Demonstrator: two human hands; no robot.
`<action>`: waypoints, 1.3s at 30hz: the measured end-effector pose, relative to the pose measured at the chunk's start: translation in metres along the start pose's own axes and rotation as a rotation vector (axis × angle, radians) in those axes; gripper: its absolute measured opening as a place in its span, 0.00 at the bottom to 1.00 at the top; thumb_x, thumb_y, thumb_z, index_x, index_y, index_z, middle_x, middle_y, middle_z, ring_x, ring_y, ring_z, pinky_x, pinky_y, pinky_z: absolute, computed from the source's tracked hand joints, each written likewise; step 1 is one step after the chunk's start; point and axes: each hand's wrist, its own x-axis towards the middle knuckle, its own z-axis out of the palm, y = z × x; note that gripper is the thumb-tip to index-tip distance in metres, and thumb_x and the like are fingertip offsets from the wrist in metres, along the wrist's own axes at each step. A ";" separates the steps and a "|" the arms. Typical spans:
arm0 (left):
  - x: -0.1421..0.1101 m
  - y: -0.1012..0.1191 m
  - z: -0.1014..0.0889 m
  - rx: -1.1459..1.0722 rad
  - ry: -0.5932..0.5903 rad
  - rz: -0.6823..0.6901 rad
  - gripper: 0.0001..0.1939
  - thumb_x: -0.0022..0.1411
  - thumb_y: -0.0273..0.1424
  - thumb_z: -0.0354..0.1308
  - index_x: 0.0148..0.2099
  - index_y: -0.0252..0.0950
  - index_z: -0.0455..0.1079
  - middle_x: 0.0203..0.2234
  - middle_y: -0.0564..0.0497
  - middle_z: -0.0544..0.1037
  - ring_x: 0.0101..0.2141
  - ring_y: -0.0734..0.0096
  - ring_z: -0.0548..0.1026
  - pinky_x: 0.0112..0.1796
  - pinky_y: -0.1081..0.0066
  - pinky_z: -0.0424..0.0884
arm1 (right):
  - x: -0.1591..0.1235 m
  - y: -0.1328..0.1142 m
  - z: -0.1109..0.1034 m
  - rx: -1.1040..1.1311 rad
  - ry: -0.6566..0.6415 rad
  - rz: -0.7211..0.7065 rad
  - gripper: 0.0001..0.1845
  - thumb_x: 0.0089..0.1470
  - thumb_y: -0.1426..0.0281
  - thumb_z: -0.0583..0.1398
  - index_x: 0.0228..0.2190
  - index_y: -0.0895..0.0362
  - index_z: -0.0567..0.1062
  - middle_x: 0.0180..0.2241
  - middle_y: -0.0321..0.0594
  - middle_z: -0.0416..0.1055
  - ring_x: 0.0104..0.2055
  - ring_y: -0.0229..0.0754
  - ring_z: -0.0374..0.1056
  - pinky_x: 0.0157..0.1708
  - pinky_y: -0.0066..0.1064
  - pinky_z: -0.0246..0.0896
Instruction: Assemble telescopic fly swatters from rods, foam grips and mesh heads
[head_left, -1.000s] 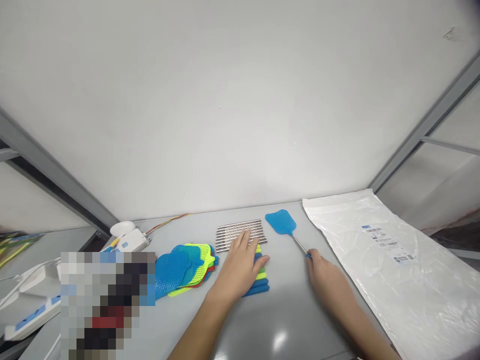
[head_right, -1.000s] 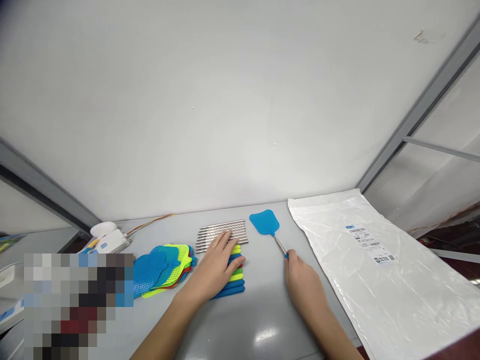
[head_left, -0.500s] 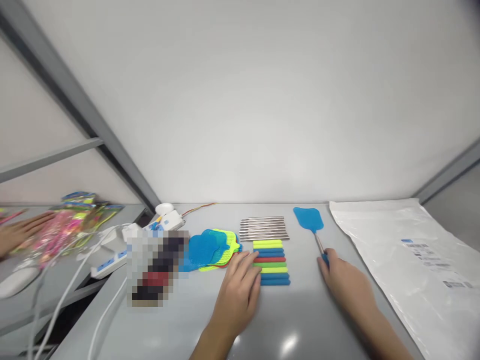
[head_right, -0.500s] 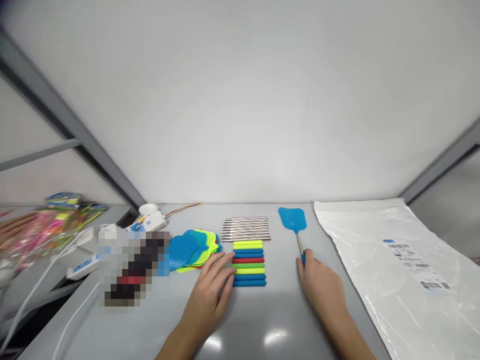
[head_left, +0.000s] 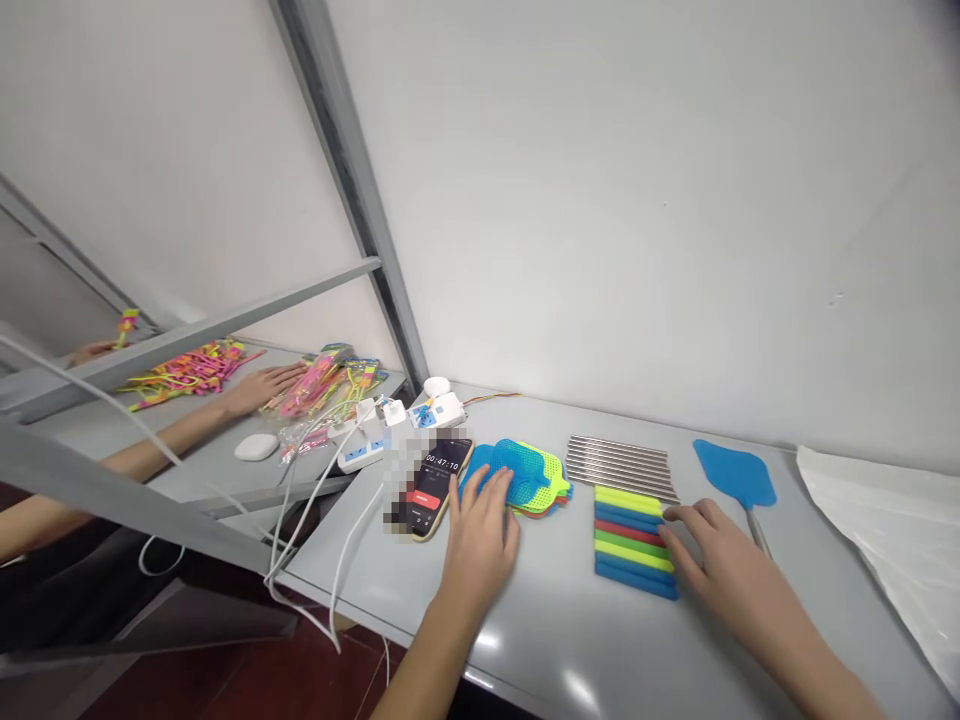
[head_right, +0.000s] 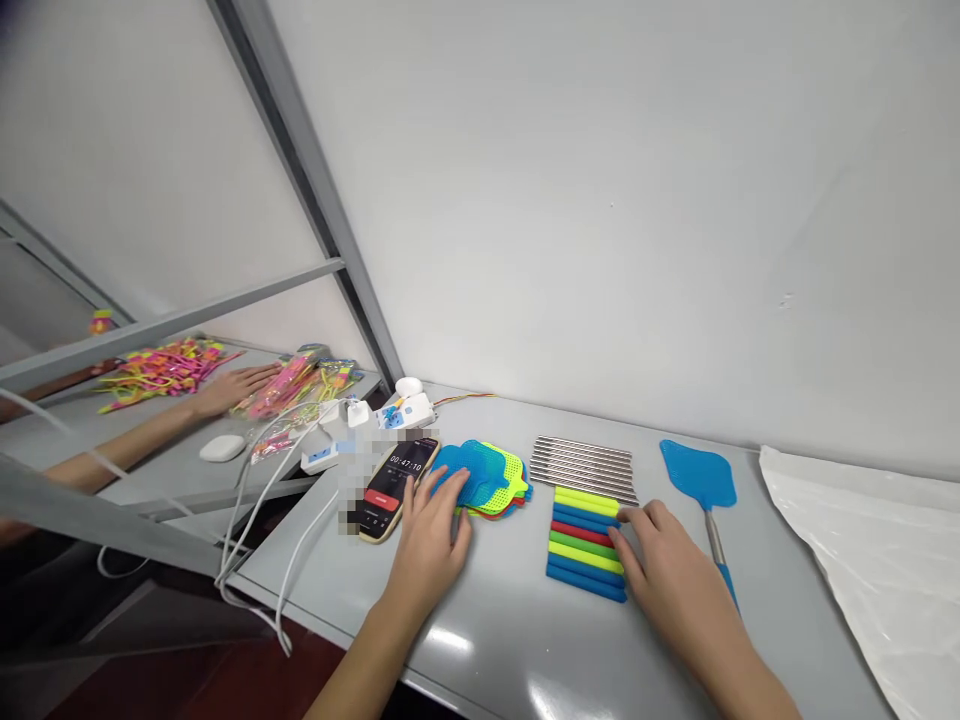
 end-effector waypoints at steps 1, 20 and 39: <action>-0.001 0.001 0.001 -0.007 -0.007 0.003 0.24 0.63 0.22 0.45 0.60 0.36 0.58 0.55 0.47 0.70 0.60 0.55 0.58 0.61 0.44 0.41 | 0.010 -0.002 -0.002 0.002 -0.012 -0.043 0.18 0.62 0.57 0.47 0.42 0.52 0.70 0.40 0.44 0.67 0.38 0.45 0.69 0.27 0.31 0.61; -0.011 0.019 0.001 -0.238 0.043 0.180 0.13 0.60 0.20 0.48 0.44 0.38 0.67 0.42 0.47 0.76 0.44 0.58 0.68 0.46 0.56 0.62 | 0.174 -0.015 0.008 -0.005 -0.238 -0.318 0.11 0.59 0.66 0.55 0.34 0.56 0.77 0.37 0.42 0.73 0.36 0.41 0.67 0.35 0.28 0.56; -0.022 0.079 0.019 -0.215 -0.376 0.187 0.08 0.63 0.25 0.52 0.43 0.41 0.67 0.46 0.49 0.69 0.44 0.59 0.65 0.40 0.61 0.63 | 0.023 -0.024 -0.040 0.391 0.345 -0.190 0.07 0.63 0.65 0.50 0.35 0.53 0.64 0.25 0.34 0.64 0.24 0.37 0.60 0.25 0.28 0.54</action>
